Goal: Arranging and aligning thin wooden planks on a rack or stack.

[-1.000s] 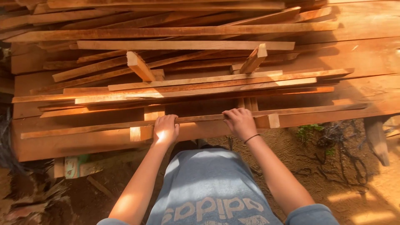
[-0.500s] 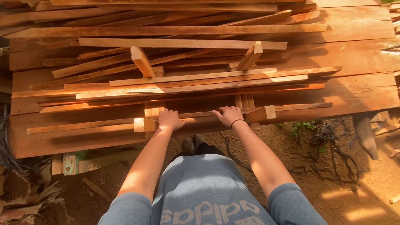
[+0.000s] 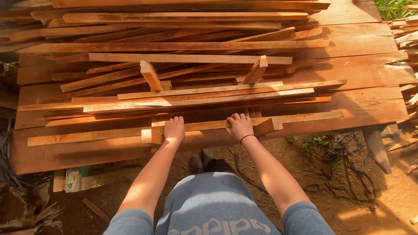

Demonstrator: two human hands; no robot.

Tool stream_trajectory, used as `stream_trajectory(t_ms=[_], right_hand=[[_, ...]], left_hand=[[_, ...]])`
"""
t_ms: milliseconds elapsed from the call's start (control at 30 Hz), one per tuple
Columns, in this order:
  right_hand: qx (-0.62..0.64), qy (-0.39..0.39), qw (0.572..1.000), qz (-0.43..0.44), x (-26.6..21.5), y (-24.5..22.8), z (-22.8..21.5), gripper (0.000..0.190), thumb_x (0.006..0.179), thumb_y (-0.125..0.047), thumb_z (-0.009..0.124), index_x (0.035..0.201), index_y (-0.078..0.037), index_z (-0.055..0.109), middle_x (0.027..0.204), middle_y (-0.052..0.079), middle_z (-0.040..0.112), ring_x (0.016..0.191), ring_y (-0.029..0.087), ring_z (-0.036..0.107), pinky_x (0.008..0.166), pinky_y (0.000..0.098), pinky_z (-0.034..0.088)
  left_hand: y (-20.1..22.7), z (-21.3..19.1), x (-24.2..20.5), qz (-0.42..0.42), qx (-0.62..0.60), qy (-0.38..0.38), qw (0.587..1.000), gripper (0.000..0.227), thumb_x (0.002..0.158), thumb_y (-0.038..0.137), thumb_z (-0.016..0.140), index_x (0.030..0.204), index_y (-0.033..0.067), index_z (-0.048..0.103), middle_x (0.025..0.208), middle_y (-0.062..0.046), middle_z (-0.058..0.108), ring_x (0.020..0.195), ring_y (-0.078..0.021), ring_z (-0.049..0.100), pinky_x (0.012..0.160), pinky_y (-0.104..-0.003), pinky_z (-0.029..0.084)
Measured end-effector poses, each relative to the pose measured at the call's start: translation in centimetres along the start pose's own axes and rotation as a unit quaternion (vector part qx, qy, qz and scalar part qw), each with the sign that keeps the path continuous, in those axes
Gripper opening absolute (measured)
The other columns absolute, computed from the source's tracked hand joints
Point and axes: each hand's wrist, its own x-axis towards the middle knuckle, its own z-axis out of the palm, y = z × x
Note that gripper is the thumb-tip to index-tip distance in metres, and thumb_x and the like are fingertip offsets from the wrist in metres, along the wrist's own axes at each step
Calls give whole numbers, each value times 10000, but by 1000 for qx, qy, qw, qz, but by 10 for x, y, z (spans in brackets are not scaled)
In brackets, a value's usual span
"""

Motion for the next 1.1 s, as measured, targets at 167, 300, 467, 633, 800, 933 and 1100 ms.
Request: stream_trajectory(t_ms=[167, 300, 467, 633, 800, 933, 1100], right_hand=[[2, 48, 999, -19, 8, 10, 23, 503, 906, -508, 637, 1332, -251, 559, 1211, 27, 634, 1240, 283, 575, 1147, 517, 315], [13, 127, 990, -63, -16, 14, 11, 463, 781, -411, 753, 1188, -274, 580, 1030, -23, 597, 1058, 247, 600, 957, 436, 465], [46, 60, 996, -51, -11, 10, -12, 313, 835, -380, 716, 1118, -250, 688, 1087, -28, 605, 1078, 222, 589, 930, 382, 500], [76, -17, 997, -23, 2, 8, -6, 390, 834, -459, 646, 1140, -225, 585, 1056, 34, 733, 1058, 275, 696, 989, 443, 456], [88, -87, 992, -39, 5, 5, -43, 444, 884, -540, 621, 1164, -195, 632, 1100, 60, 736, 1067, 292, 695, 961, 429, 485], [123, -184, 973, -56, 16, -5, -100, 711, 888, -725, 536, 1148, -98, 744, 1129, 177, 744, 1108, 383, 700, 954, 458, 548], [135, -241, 961, -14, 24, -9, -113, 871, 881, -844, 380, 1100, -91, 758, 1133, 211, 755, 1150, 403, 695, 995, 480, 539]], left_hand=[[1, -24, 1, 15, 11, 22, 1000, 264, 920, 158, 556, 1184, 164, 556, 1013, -59, 585, 991, -314, 614, 852, -445, 442], [-1, -1, -21, 45, 0, 39, 998, 108, 884, 160, 630, 991, 169, 636, 985, -63, 574, 974, -294, 588, 841, -427, 426], [6, -30, -18, -22, -22, -84, 996, 180, 876, 187, 607, 1041, 177, 538, 1008, -61, 677, 1055, -287, 666, 957, -416, 443], [11, -70, -13, -51, -58, -178, 981, 402, 826, 343, 696, 1154, 150, 567, 1068, -107, 763, 1106, -346, 695, 961, -470, 491], [16, -87, -11, -43, -65, -212, 974, 492, 843, 449, 681, 1264, 195, 654, 1151, -89, 754, 1154, -337, 682, 1011, -471, 472], [21, -125, -14, -36, -78, -229, 970, 572, 865, 582, 611, 1238, 153, 675, 1215, -112, 721, 1217, -333, 646, 1063, -446, 439], [23, -165, -20, -22, -108, -236, 965, 600, 931, 599, 549, 1265, 117, 671, 1242, -133, 715, 1233, -339, 639, 1078, -448, 437]])
